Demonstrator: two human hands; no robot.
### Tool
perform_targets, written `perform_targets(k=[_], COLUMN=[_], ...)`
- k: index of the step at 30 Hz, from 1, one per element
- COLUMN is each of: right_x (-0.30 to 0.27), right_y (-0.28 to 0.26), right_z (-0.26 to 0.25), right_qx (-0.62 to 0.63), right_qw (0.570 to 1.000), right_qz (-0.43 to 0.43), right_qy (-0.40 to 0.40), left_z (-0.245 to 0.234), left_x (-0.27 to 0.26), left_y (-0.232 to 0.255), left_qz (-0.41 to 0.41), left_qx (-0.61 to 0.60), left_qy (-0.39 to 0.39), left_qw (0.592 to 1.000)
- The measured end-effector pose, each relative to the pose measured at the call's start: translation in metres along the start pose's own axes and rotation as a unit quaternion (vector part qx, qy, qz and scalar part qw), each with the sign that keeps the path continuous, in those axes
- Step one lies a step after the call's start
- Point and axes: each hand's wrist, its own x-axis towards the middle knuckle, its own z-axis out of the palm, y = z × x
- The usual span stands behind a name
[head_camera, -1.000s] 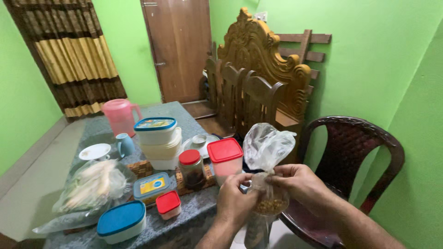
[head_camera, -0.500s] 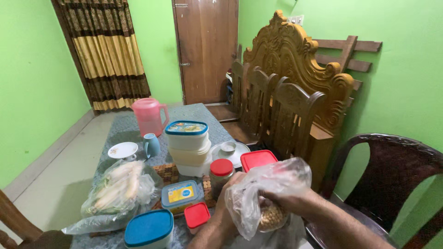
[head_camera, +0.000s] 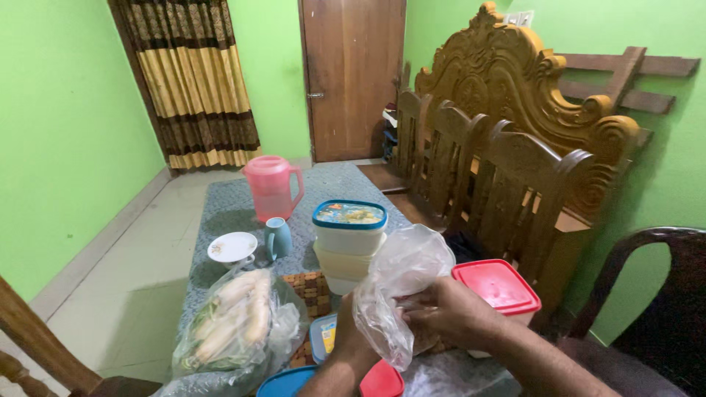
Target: The person removes several food containers and packaged items from a refrigerator and places them on a dining table. They handle plastic containers with red and blue lids, a bag of chickpeas, and other packaged goods, arranging them on the table surface.
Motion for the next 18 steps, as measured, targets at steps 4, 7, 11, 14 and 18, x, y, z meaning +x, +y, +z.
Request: perform_targets(k=[4, 7, 11, 14, 18], right_x=[0.031, 0.053, 0.095, 0.119, 0.137], right_y=[-0.017, -0.017, 0.006, 0.025, 0.013], right_z=[0.02, 0.033, 0.044, 0.046, 0.048], right_qx=[-0.029, -0.031, -0.063, -0.059, -0.12], right_qw=[0.999, 0.999, 0.995, 0.994, 0.989], right_qz=[-0.04, -0.04, -0.072, -0.088, -0.073], right_qy=[-0.009, -0.001, 0.034, 0.027, 0.034], left_z=[-0.016, -0.032, -0.052, -0.065, -0.077], left_x=[0.0, 0.006, 0.011, 0.017, 0.011], left_y=[-0.029, -0.041, -0.059, -0.069, -0.053], left_qz=[-0.029, -0.147, -0.234, -0.279, -0.34], left_qx=[-0.014, -0.152, -0.21, -0.145, -0.047], left_qy=[0.027, 0.024, 0.022, 0.052, 0.042], left_qw=[0.999, 0.977, 0.949, 0.948, 0.938])
